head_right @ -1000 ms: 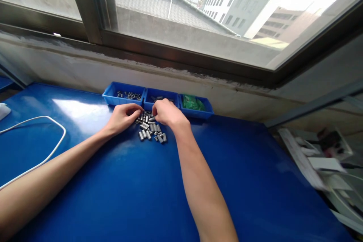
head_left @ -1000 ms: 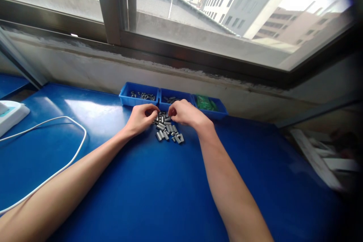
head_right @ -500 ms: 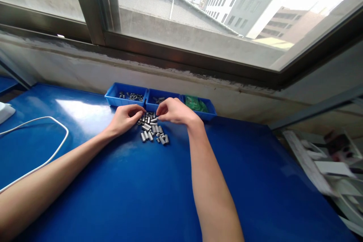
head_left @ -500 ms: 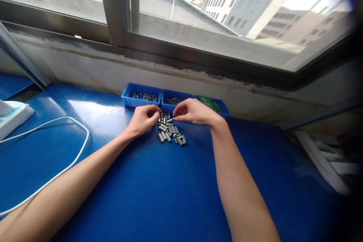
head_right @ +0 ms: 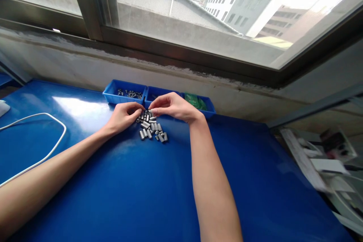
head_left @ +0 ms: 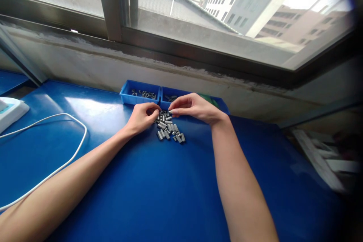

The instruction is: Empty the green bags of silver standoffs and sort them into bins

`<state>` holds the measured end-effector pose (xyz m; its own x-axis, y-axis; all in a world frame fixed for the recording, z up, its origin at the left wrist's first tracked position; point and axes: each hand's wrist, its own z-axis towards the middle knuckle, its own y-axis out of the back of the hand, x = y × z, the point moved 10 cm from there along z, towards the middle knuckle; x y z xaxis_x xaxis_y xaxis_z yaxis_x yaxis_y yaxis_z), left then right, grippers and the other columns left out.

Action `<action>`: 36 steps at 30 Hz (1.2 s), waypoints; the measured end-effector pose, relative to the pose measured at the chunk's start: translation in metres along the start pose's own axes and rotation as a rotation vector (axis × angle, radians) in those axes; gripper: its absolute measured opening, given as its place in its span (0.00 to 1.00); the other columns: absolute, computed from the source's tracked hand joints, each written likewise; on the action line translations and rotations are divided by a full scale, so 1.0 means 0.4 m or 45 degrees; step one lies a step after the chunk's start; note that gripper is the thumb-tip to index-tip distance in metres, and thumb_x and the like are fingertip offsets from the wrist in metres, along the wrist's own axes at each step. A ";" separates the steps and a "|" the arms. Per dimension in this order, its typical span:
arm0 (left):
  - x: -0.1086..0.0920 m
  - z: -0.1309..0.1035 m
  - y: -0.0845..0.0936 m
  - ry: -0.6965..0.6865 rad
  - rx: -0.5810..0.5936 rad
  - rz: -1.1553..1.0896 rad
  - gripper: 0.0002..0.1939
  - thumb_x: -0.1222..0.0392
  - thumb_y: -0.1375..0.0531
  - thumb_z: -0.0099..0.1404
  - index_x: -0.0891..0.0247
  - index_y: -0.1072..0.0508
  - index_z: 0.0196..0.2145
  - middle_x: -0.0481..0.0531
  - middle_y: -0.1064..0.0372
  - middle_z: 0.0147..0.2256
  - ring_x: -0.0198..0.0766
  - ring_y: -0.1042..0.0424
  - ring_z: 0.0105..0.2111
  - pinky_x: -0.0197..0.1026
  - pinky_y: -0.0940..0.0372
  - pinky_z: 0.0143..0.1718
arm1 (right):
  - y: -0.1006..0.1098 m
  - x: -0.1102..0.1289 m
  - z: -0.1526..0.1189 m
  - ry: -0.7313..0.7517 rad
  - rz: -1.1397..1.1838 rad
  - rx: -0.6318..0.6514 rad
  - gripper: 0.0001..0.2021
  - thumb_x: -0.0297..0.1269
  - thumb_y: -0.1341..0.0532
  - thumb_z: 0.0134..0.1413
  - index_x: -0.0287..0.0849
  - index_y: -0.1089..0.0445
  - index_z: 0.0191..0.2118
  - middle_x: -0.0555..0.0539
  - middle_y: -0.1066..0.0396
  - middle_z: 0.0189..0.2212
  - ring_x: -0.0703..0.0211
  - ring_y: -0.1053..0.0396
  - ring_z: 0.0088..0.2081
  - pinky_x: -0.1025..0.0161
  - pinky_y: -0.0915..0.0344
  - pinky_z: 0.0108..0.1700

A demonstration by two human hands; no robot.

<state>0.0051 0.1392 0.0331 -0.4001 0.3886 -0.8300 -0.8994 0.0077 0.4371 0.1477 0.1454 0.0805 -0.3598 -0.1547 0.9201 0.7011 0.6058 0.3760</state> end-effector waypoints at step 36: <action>0.010 0.001 0.005 0.036 -0.029 -0.031 0.14 0.65 0.46 0.61 0.63 0.19 0.36 0.48 0.22 0.32 0.37 0.26 0.32 0.37 0.35 0.35 | -0.026 -0.012 0.020 -0.224 -0.891 -0.001 0.10 0.30 0.34 0.50 0.45 0.20 0.40 0.49 0.20 0.32 0.58 0.25 0.33 0.68 0.32 0.35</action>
<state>0.0016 0.1411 0.0307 -0.3827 0.3624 -0.8498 -0.9125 -0.0043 0.4090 0.1374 0.1460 0.0712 -0.8187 -0.3782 0.4321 0.2701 0.4105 0.8709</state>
